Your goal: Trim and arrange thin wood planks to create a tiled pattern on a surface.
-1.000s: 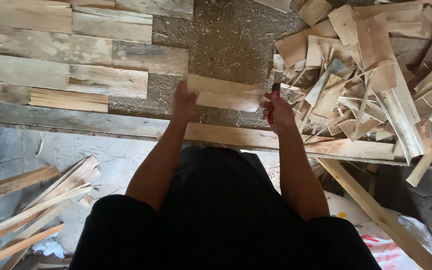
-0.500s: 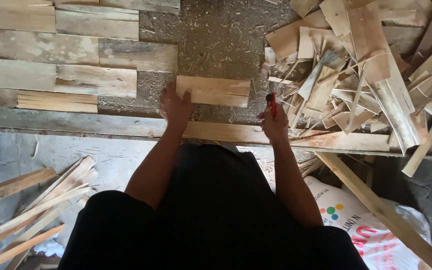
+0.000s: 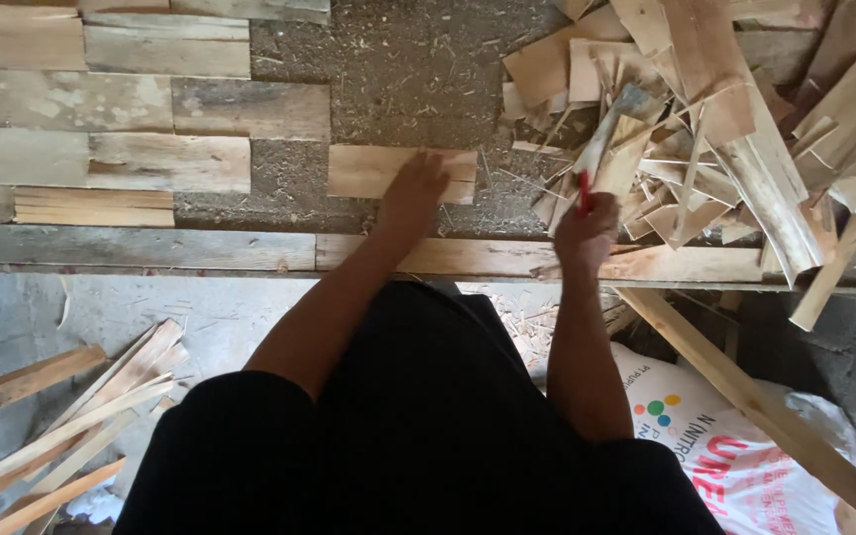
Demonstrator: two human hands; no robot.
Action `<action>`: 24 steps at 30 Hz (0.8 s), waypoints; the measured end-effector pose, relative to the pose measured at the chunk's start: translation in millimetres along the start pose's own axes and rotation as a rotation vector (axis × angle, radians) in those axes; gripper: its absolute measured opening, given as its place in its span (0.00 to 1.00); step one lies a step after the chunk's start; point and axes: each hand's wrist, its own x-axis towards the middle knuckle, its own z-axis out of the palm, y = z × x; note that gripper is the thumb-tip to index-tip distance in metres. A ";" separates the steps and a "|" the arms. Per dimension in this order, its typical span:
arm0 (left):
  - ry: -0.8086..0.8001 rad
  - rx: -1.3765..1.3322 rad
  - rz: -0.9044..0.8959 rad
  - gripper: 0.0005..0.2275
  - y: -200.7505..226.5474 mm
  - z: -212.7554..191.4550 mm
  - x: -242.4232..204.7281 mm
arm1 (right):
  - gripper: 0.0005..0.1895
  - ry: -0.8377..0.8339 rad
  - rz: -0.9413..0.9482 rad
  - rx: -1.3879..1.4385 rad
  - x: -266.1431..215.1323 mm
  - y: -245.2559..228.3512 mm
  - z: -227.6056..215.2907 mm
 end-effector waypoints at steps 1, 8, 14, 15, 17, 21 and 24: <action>0.003 0.001 0.004 0.24 1.0 5.0 3.3 | 0.11 0.005 0.000 0.000 11.6 0.0 -10.6; -0.038 0.031 0.048 0.27 4.3 24.3 1.6 | 0.50 -0.177 0.296 -0.115 45.7 10.8 -40.3; -0.018 0.020 0.042 0.27 -2.0 41.1 1.3 | 0.23 -0.053 0.248 -0.034 40.3 57.5 -18.1; 0.003 0.023 0.049 0.26 -2.0 40.6 0.5 | 0.14 0.005 0.246 -0.030 38.4 65.7 -15.3; 0.005 0.013 0.051 0.26 1.5 28.3 1.3 | 0.09 0.001 0.251 -0.026 44.1 93.6 -10.6; -0.009 0.009 0.055 0.27 4.0 18.5 2.8 | 0.08 0.183 0.248 0.012 55.9 98.7 -34.5; 0.004 0.009 0.055 0.25 0.2 34.4 1.9 | 0.11 0.217 0.337 -0.038 66.2 58.3 -85.1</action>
